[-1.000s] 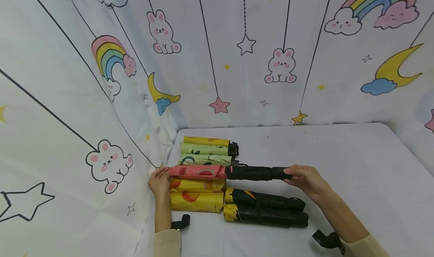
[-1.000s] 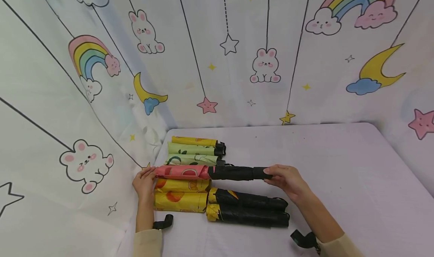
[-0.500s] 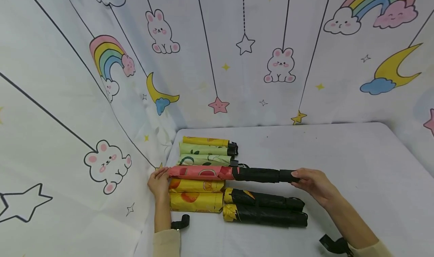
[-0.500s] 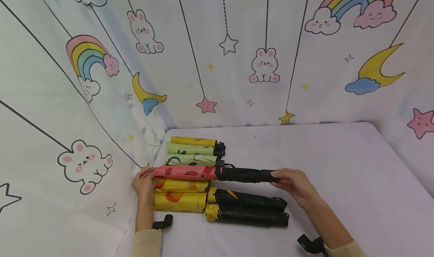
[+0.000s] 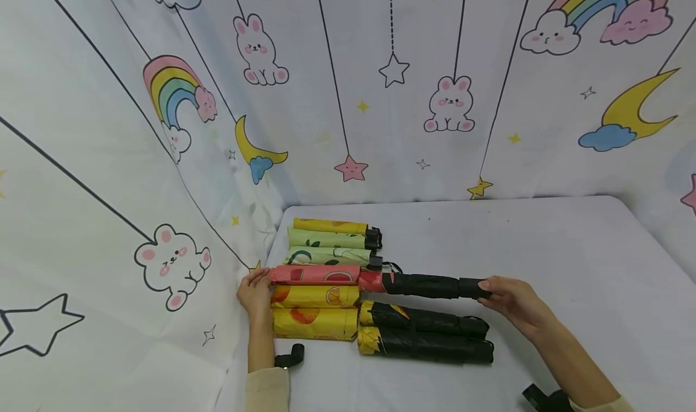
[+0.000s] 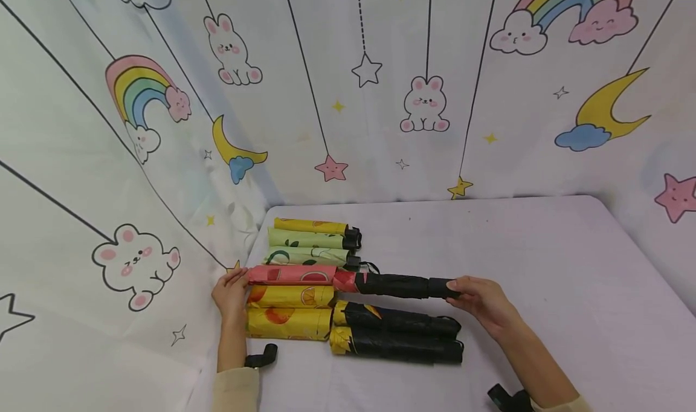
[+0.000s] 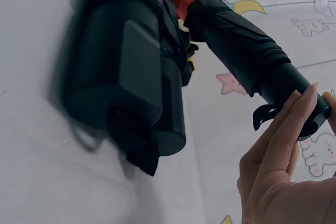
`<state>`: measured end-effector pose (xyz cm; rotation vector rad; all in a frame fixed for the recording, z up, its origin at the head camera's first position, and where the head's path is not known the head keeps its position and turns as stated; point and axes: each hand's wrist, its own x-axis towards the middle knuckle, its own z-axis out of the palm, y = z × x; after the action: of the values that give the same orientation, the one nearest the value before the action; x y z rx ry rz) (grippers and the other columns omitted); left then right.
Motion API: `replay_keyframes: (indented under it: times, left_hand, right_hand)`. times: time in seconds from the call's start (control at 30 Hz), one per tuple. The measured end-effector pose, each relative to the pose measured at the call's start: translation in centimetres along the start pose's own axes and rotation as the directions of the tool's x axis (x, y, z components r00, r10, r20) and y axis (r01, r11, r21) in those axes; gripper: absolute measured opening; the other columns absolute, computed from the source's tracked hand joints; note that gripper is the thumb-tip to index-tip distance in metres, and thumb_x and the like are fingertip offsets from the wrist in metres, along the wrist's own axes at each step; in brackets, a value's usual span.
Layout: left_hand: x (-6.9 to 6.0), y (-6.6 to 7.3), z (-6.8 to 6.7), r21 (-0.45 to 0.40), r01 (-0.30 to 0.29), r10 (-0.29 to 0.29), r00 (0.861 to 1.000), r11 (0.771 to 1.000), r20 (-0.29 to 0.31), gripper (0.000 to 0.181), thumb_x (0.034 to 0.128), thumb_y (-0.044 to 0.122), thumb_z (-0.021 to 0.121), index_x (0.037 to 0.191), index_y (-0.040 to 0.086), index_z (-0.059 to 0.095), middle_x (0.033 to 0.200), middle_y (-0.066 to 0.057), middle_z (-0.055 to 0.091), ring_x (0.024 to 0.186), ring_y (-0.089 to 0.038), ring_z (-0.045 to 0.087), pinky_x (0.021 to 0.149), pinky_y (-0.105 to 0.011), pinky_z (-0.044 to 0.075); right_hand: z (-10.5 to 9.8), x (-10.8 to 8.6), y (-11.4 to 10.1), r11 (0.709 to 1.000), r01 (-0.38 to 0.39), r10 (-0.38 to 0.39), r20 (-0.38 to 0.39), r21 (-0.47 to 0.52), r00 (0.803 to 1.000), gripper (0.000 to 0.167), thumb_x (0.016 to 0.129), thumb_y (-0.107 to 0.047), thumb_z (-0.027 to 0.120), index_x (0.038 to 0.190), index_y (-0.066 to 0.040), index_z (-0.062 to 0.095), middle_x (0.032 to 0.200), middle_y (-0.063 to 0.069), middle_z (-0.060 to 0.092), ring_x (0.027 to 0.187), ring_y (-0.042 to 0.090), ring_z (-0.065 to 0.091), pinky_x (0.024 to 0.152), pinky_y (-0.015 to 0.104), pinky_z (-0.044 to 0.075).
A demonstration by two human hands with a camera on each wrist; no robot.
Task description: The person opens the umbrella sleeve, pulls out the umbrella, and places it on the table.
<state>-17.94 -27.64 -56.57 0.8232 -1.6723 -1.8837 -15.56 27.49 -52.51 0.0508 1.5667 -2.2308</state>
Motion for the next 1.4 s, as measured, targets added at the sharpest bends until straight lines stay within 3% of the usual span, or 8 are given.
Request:
replay_keyframes:
  times: [0.43, 0.6, 0.7, 0.77, 0.9, 1.1, 1.27, 1.4]
  left_hand:
    - [-0.1, 0.1, -0.5, 0.002, 0.006, -0.006, 1.0, 1.0, 0.011, 0.032, 0.0982, -0.002, 0.067, 0.13, -0.009, 0.061, 0.126, -0.026, 0.066, 0.104, -0.022, 0.071, 0.083, -0.022, 0.061]
    - [0.1, 0.3, -0.5, -0.013, -0.003, 0.003, 1.0, 1.0, 0.013, 0.033, 0.0973, -0.003, 0.067, 0.129, -0.011, 0.061, 0.126, -0.027, 0.067, 0.101, -0.019, 0.074, 0.084, -0.021, 0.06]
    - [0.1, 0.3, -0.5, -0.003, -0.007, 0.007, 1.0, 1.0, 0.008, 0.031, 0.0967, -0.004, 0.067, 0.127, -0.01, 0.062, 0.125, -0.028, 0.067, 0.098, -0.019, 0.073, 0.081, -0.02, 0.06]
    - [0.0, 0.3, -0.6, 0.013, -0.005, 0.004, 1.0, 1.0, 0.003, 0.029, 0.0968, -0.004, 0.067, 0.125, -0.009, 0.064, 0.124, -0.026, 0.068, 0.098, -0.019, 0.071, 0.079, -0.021, 0.06]
    - [-0.1, 0.2, -0.6, 0.013, 0.003, -0.003, 1.0, 1.0, 0.006, 0.029, 0.0979, -0.004, 0.065, 0.127, -0.008, 0.064, 0.123, -0.024, 0.068, 0.102, -0.021, 0.069, 0.08, -0.021, 0.06]
    - [-0.2, 0.2, -0.6, -0.007, 0.009, -0.009, 1.0, 1.0, 0.026, 0.032, 0.0996, -0.002, 0.065, 0.13, -0.009, 0.061, 0.123, -0.024, 0.067, 0.105, -0.021, 0.068, 0.085, -0.022, 0.06]
    - [-0.1, 0.1, -0.6, 0.037, 0.017, -0.018, 0.999, 0.999, 0.043, 0.031, 0.0993, 0.0, 0.067, 0.129, -0.008, 0.062, 0.124, -0.022, 0.069, 0.099, -0.017, 0.068, 0.082, -0.021, 0.06]
    - [-0.1, 0.1, -0.5, 0.048, 0.017, -0.02, 0.998, 0.999, 0.063, 0.033, 0.0977, 0.002, 0.07, 0.128, -0.008, 0.062, 0.12, -0.021, 0.071, 0.091, -0.016, 0.07, 0.079, -0.021, 0.06]
  right_hand:
    - [-1.7, 0.7, 1.5, 0.993, -0.013, 0.021, 0.061, -0.119, 0.998, 0.027, 0.104, -0.003, 0.058, 0.094, -0.012, 0.081, 0.097, -0.004, 0.073, 0.091, 0.012, 0.072, 0.093, 0.035, 0.061]
    - [-2.4, 0.9, 1.8, 0.957, 0.014, 0.006, 0.07, -0.291, 0.998, 0.019, 0.102, -0.008, 0.066, 0.115, 0.001, 0.076, 0.109, 0.001, 0.076, 0.099, 0.02, 0.075, 0.094, 0.036, 0.06]
    - [-2.5, 0.9, 1.6, 0.875, 0.026, -0.015, 0.028, -0.484, 1.0, 0.038, 0.097, -0.019, 0.075, 0.128, 0.003, 0.07, 0.115, 0.007, 0.077, 0.102, 0.021, 0.075, 0.089, 0.031, 0.06]
    - [-2.5, 0.9, 1.4, 0.796, 0.029, -0.031, 0.006, -0.605, 0.999, 0.047, 0.094, -0.025, 0.079, 0.131, 0.002, 0.069, 0.117, 0.01, 0.077, 0.103, 0.02, 0.074, 0.085, 0.029, 0.06]
    - [-2.0, 0.9, 1.2, 0.668, 0.021, -0.052, -0.018, -0.744, 0.998, 0.051, 0.092, -0.032, 0.081, 0.131, 0.0, 0.07, 0.113, 0.011, 0.077, 0.099, 0.019, 0.072, 0.079, 0.031, 0.06]
    - [-1.5, 1.0, 1.1, 0.562, 0.021, -0.068, -0.021, -0.827, 0.997, 0.043, 0.094, -0.036, 0.078, 0.123, -0.005, 0.075, 0.107, 0.007, 0.078, 0.093, 0.021, 0.074, 0.076, 0.036, 0.058]
    - [-1.4, 1.1, 0.7, 0.438, 0.048, -0.104, 0.002, -0.898, 0.995, 0.032, 0.095, -0.038, 0.077, 0.114, -0.013, 0.08, 0.102, -0.001, 0.079, 0.098, 0.021, 0.071, 0.075, 0.036, 0.057]
    - [-1.2, 1.4, 0.3, 0.391, 0.07, -0.122, 0.023, -0.918, 0.992, 0.031, 0.096, -0.037, 0.076, 0.112, -0.01, 0.079, 0.101, 0.001, 0.078, 0.097, 0.024, 0.071, 0.074, 0.039, 0.058]
